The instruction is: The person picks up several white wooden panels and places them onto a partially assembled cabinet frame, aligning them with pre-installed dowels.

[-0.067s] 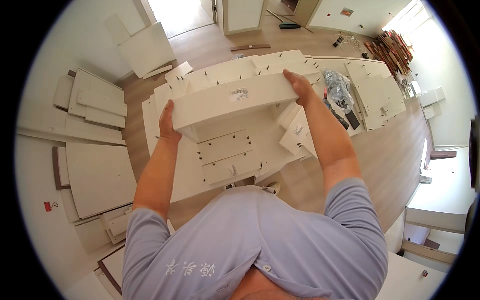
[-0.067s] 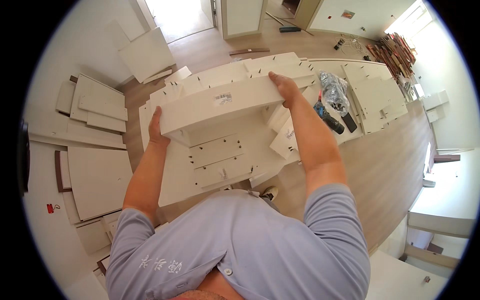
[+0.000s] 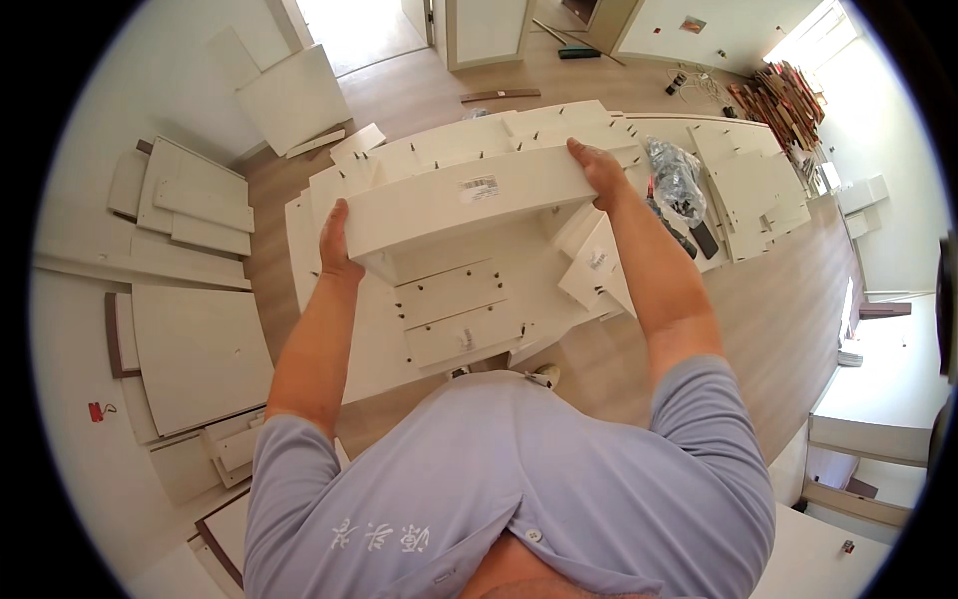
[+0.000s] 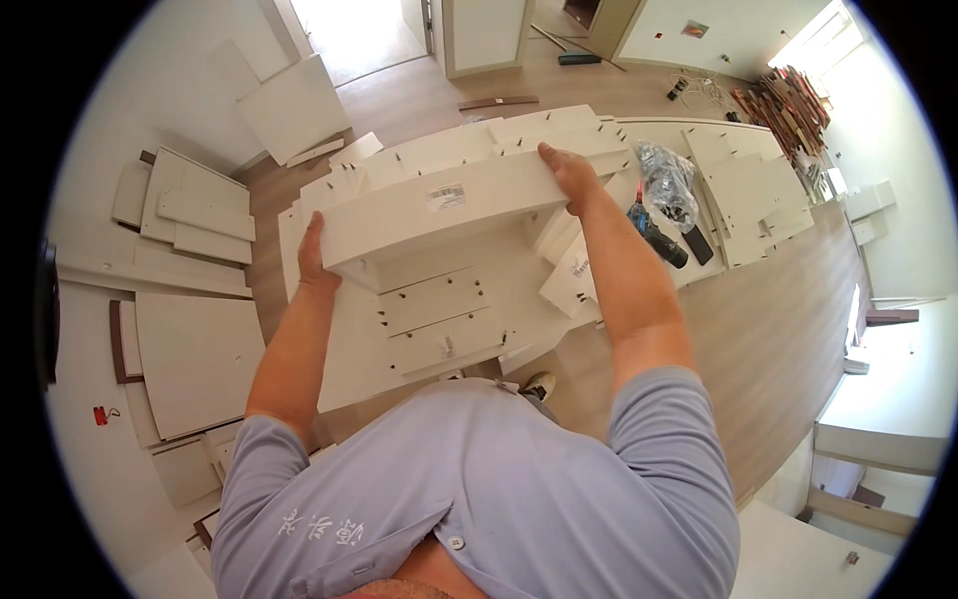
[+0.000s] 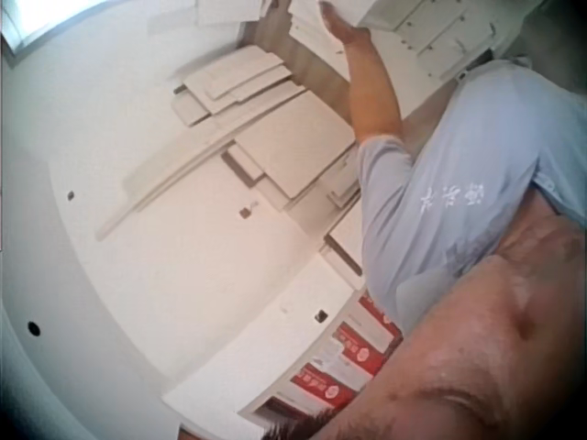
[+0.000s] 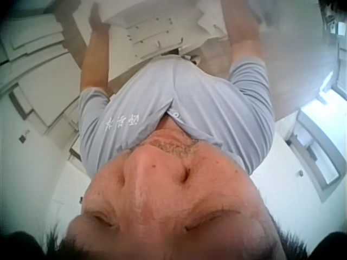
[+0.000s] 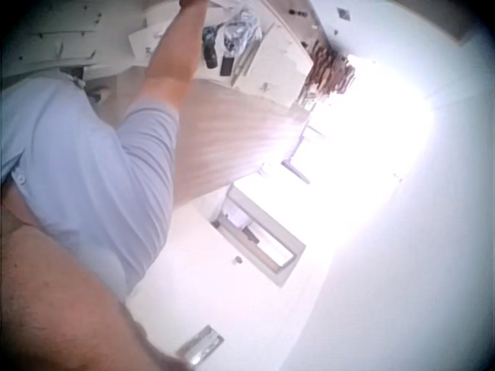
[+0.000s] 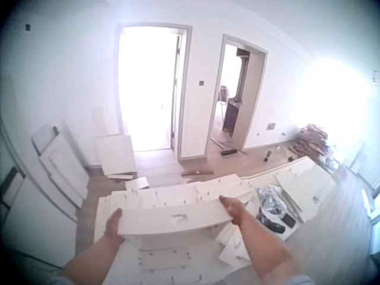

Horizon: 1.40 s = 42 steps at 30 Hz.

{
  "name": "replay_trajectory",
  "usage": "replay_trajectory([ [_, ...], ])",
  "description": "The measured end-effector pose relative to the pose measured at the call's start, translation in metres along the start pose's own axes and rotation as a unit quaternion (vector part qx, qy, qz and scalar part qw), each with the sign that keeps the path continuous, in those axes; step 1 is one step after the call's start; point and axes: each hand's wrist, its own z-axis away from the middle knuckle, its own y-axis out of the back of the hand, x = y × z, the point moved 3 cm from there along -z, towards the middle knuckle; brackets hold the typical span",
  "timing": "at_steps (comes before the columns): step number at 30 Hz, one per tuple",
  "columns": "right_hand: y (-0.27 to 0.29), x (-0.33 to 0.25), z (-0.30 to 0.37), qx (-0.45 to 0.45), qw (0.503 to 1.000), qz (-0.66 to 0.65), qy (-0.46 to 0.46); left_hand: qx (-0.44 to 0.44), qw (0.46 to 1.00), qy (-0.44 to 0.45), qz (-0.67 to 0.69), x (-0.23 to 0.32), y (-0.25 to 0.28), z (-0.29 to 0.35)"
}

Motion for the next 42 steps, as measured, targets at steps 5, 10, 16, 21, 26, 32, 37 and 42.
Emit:
replay_trajectory([
  [5,0.012,-0.002,-0.014,0.086,0.955,0.249,0.137,0.051,0.988,-0.057,-0.137,0.012,0.007,0.006],
  [10,0.032,0.015,-0.037,0.173,0.888,0.410,0.111,-0.066,0.970,-0.072,-0.222,0.014,-0.008,0.033],
  [16,0.007,0.016,0.007,0.047,0.981,0.185,0.025,-0.133,0.963,-0.097,-0.211,0.001,-0.001,0.071],
  [21,0.031,0.046,0.037,0.064,0.978,0.132,0.147,-0.161,0.931,-0.166,-0.283,-0.021,0.011,0.104],
  [26,0.048,0.104,0.074,0.238,0.939,0.168,0.183,-0.186,0.899,-0.236,-0.318,-0.048,0.035,0.139],
  [32,0.055,0.135,0.112,0.269,0.947,0.048,0.167,-0.214,0.847,-0.256,-0.414,-0.068,0.061,0.150],
  [37,0.072,0.153,0.109,0.278,0.945,0.045,0.168,-0.186,0.837,-0.217,-0.467,-0.100,0.074,0.133],
  [42,0.067,0.145,0.104,0.258,0.946,0.043,0.189,-0.165,0.874,-0.137,-0.437,-0.146,0.117,0.100],
])
